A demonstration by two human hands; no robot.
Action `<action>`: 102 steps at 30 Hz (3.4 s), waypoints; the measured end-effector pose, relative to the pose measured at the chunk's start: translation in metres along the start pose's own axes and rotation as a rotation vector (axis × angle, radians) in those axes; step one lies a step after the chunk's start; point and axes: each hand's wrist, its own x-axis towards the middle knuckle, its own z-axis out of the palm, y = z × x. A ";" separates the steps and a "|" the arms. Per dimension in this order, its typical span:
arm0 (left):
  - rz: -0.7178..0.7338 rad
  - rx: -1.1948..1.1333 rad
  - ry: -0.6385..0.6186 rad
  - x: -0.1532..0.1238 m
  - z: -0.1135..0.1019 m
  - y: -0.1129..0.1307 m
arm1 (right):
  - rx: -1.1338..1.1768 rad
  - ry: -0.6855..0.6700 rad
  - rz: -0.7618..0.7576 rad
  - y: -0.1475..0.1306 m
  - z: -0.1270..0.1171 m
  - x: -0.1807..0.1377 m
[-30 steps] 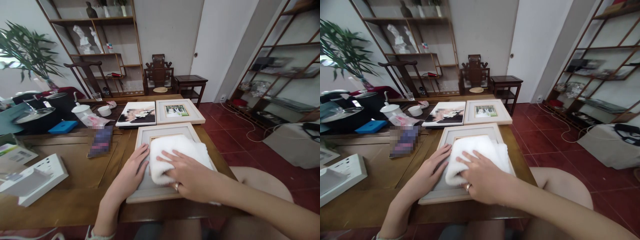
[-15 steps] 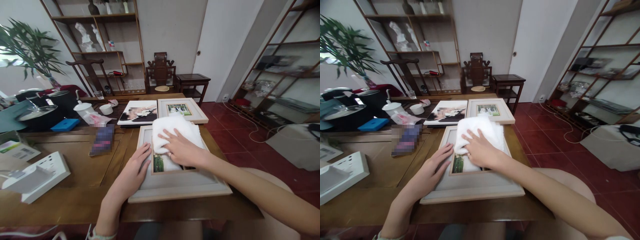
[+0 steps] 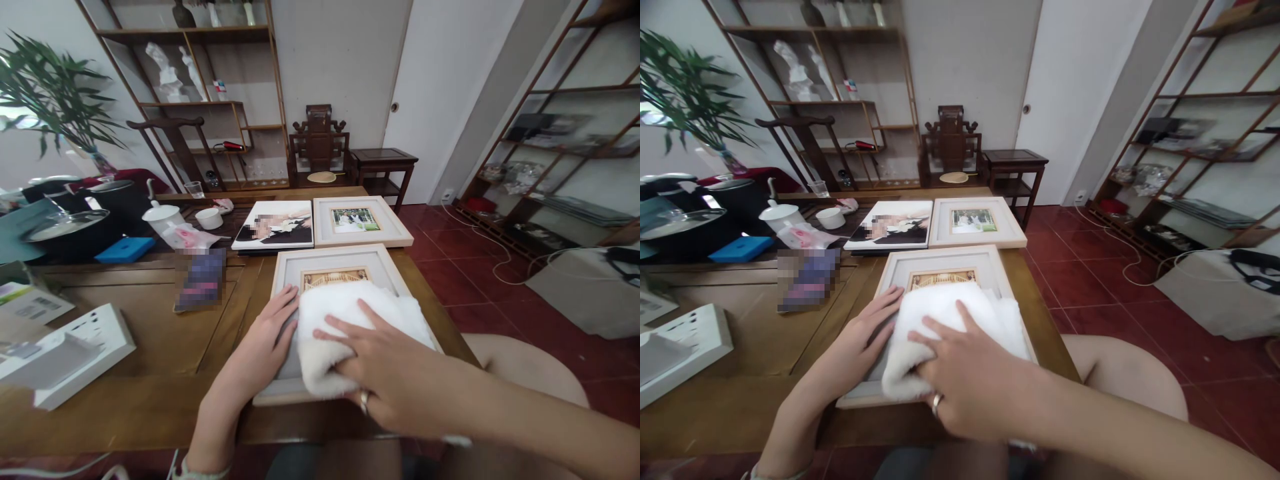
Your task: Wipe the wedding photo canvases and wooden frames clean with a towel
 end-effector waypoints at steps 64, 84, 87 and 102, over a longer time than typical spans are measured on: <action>-0.042 0.031 0.044 0.003 0.002 0.001 | -0.377 0.218 0.423 0.057 0.015 -0.020; -0.017 0.032 0.030 0.002 0.001 0.002 | -0.257 0.586 0.200 0.094 -0.023 0.041; -0.012 0.019 0.037 0.002 0.001 0.002 | -0.355 0.403 0.050 0.092 -0.015 0.080; -0.008 0.022 0.047 0.002 0.002 0.000 | -0.198 -0.005 -0.068 0.016 -0.017 0.019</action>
